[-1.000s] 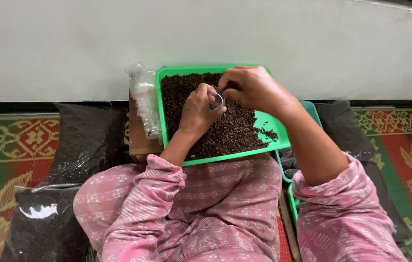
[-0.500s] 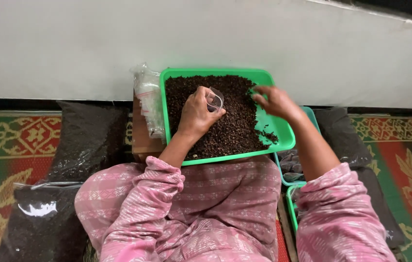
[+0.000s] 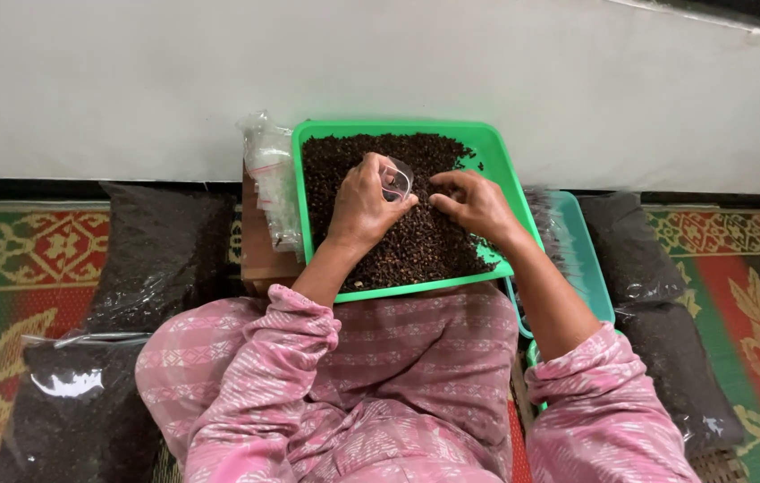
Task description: The person fills small plastic bags with cloves by hand, using a small cup to scoop the cloves from a green tray and then placing the filled bags into another green container.
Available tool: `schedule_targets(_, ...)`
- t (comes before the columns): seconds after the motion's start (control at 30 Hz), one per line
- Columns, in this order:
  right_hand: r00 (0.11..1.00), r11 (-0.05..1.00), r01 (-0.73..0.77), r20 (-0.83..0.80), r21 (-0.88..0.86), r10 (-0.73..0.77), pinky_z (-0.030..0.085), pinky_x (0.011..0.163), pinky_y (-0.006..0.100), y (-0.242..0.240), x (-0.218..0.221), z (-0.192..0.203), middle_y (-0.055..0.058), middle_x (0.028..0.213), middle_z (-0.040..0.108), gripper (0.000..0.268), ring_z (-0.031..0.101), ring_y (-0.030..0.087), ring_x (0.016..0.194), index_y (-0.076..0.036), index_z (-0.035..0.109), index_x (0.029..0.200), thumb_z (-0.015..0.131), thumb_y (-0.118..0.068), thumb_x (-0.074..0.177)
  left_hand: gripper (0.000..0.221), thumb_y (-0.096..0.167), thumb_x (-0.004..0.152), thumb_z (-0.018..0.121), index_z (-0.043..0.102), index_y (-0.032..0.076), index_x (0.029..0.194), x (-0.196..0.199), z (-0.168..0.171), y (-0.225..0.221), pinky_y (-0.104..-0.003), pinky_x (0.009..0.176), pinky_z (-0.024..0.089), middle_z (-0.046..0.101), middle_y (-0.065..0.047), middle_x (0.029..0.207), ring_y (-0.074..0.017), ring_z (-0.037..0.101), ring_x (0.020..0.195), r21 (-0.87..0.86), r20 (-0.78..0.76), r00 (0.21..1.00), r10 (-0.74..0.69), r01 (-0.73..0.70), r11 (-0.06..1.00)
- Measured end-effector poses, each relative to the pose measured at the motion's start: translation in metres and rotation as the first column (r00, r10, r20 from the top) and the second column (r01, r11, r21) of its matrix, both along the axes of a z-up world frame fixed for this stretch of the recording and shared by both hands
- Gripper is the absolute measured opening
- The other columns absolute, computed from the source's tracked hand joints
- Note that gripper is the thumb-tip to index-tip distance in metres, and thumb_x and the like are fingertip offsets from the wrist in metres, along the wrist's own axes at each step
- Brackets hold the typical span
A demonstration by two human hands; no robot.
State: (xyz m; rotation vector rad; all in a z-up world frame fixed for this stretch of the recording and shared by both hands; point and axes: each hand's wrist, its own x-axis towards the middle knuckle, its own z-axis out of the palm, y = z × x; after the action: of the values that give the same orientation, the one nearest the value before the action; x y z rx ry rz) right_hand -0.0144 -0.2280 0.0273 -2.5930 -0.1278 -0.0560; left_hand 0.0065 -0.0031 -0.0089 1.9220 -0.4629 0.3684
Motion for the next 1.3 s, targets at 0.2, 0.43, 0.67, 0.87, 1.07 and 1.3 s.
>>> schedule_targets(0.2,0.979,0.984,-0.178,0.097,-0.023,0.179,0.058,0.086,0.043,0.019,-0.004,0.041,0.009,0.091,0.074,0.018,0.073,0.029,0.086,-0.017,0.077,0.103,0.082,-0.013,0.086,0.050,0.027,0.066,0.090,0.056,0.016,0.101,0.000,0.000,-0.001,-0.052,0.084,0.057,0.071,-0.010,0.088,-0.0402,0.070,0.091,0.012,-0.011,1.000,0.016,-0.016,1.000)
schedule_targets(0.43,0.945,0.956,-0.276,0.152,-0.098,0.289,0.055,0.086,0.044,0.058,-0.005,0.109,0.004,0.094,0.072,0.023,0.072,0.026,0.092,-0.024,0.073,0.106,0.080,-0.024,0.084,0.050,0.026,0.067,0.091,0.055,0.018,0.101,0.000,0.003,-0.004,-0.047,0.084,0.058,0.071,-0.004,0.089,-0.0352,0.071,0.093,0.046,-0.060,0.998,0.021,-0.019,0.999)
schedule_targets(0.67,0.892,0.910,-0.400,0.180,-0.114,0.414,0.062,0.072,0.045,0.078,-0.004,0.118,0.010,0.105,0.071,0.021,0.074,0.034,0.085,-0.022,0.073,0.110,0.077,-0.020,0.090,0.050,0.026,0.070,0.089,0.054,0.012,0.101,-0.004,0.010,-0.004,-0.054,0.084,0.057,0.069,-0.015,0.088,-0.0427,0.069,0.093,0.083,-0.050,0.998,0.047,-0.043,0.996)
schedule_targets(0.87,0.960,0.958,-0.280,-0.009,0.055,0.281,0.065,0.060,0.040,0.014,-0.014,0.100,0.026,0.114,0.063,0.035,0.073,0.034,0.078,-0.002,0.063,0.128,0.068,-0.004,0.094,0.050,0.028,0.070,0.088,0.054,0.015,0.104,-0.003,0.008,0.002,-0.051,0.088,0.056,0.072,-0.012,0.094,-0.0402,0.069,0.099,0.048,-0.139,0.990,-0.010,0.017,0.999)
schedule_targets(1.07,0.923,0.996,-0.001,-0.384,0.091,0.036,0.063,0.077,0.053,-0.052,-0.032,0.031,0.038,0.133,0.057,0.072,0.072,0.046,0.092,-0.002,0.051,0.148,0.082,-0.012,0.083,0.052,0.028,0.068,0.089,0.054,0.015,0.103,-0.002,0.005,0.004,-0.052,0.087,0.056,0.071,-0.016,0.093,-0.0427,0.069,0.096,0.009,-0.060,0.998,-0.007,0.008,1.000)
schedule_targets(1.3,0.935,0.911,0.157,-0.355,0.382,-0.012,0.064,0.082,0.042,-0.024,-0.044,0.013,0.028,0.132,0.056,0.071,0.067,0.035,0.104,0.001,0.050,0.147,0.081,-0.008,0.083,0.052,0.028,0.067,0.091,0.054,0.015,0.103,-0.001,0.003,0.003,-0.052,0.084,0.056,0.072,-0.015,0.091,-0.0423,0.070,0.093,0.007,-0.010,1.000,-0.015,0.015,1.000)
